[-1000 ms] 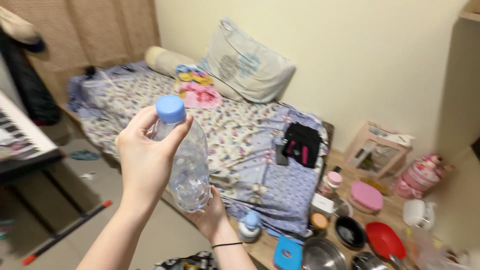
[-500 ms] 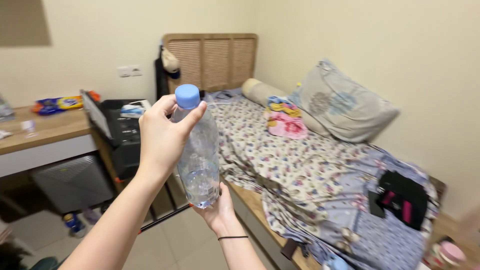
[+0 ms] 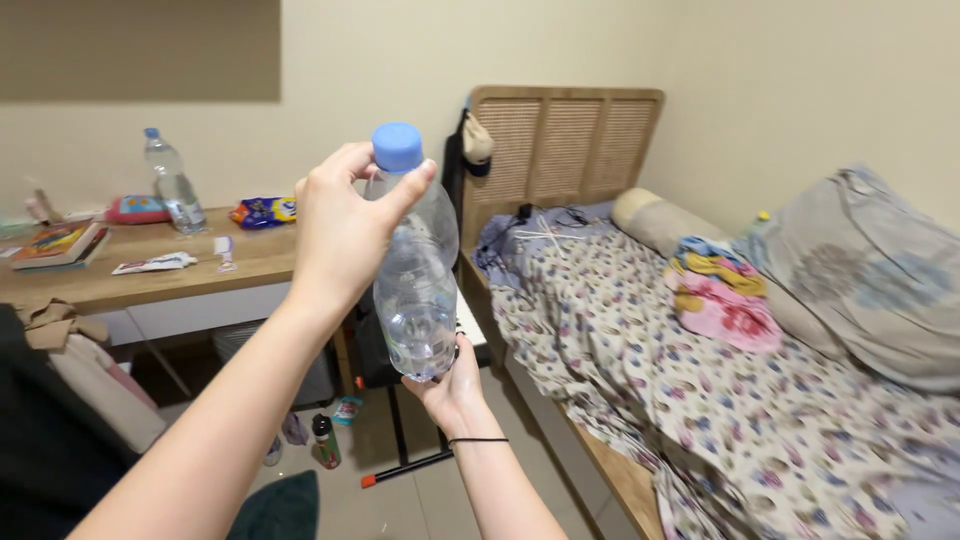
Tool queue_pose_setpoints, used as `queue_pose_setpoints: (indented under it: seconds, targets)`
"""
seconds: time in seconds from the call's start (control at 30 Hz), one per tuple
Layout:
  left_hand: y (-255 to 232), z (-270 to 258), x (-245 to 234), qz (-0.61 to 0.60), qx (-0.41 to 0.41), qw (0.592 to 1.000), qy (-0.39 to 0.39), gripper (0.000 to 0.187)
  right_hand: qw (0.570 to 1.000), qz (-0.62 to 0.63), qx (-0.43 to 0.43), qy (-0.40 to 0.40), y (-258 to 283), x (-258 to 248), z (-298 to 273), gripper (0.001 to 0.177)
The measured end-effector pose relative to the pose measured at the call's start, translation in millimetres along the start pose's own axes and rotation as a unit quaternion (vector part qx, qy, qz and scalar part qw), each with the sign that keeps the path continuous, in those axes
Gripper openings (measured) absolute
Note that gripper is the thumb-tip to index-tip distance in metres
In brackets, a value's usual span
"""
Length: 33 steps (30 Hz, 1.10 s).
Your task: The person organizes various kitchen items on a cluttered table, stacking containers, bowls, and pots, and placing lids on them. They also move a water bottle and a snack bag to a nearby desk and handle a plastic bag containing small items.
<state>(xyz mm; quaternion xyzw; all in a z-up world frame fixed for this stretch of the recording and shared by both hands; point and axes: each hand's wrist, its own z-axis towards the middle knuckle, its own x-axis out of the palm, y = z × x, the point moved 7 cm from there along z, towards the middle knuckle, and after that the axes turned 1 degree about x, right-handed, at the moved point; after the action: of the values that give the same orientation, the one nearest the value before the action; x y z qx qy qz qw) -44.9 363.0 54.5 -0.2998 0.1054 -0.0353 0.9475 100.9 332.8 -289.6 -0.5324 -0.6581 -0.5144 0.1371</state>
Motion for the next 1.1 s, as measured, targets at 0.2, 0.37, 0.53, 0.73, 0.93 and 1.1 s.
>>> queue_pose_setpoints:
  seconds: [0.2,0.37,0.53,0.73,0.93,1.1]
  targets:
    - [104,48,-34,0.013,-0.043,0.999,0.024,0.035,0.999,-0.030,0.026,0.016,-35,53,84,0.062]
    - [205,94,-64,0.050,-0.135,0.987,0.069,0.035,0.998,-0.012,0.053,0.045,-75,99,174,0.068]
    - [289,146,-90,0.042,-0.142,0.985,0.090,0.034,0.996,-0.022,0.071,0.048,-107,162,253,0.070]
    - [378,201,-119,0.050,-0.172,0.980,0.085,0.036,0.994,-0.032,0.087,0.059,-134,226,338,0.069]
    - [475,235,-139,0.047,-0.212,0.973,0.075,0.038,0.992,-0.025,0.096,0.080,-161,268,429,0.067]
    - [559,273,-139,0.035,-0.210,0.975,0.060,0.035,0.991,-0.075,0.098,0.054,-170,288,520,0.064]
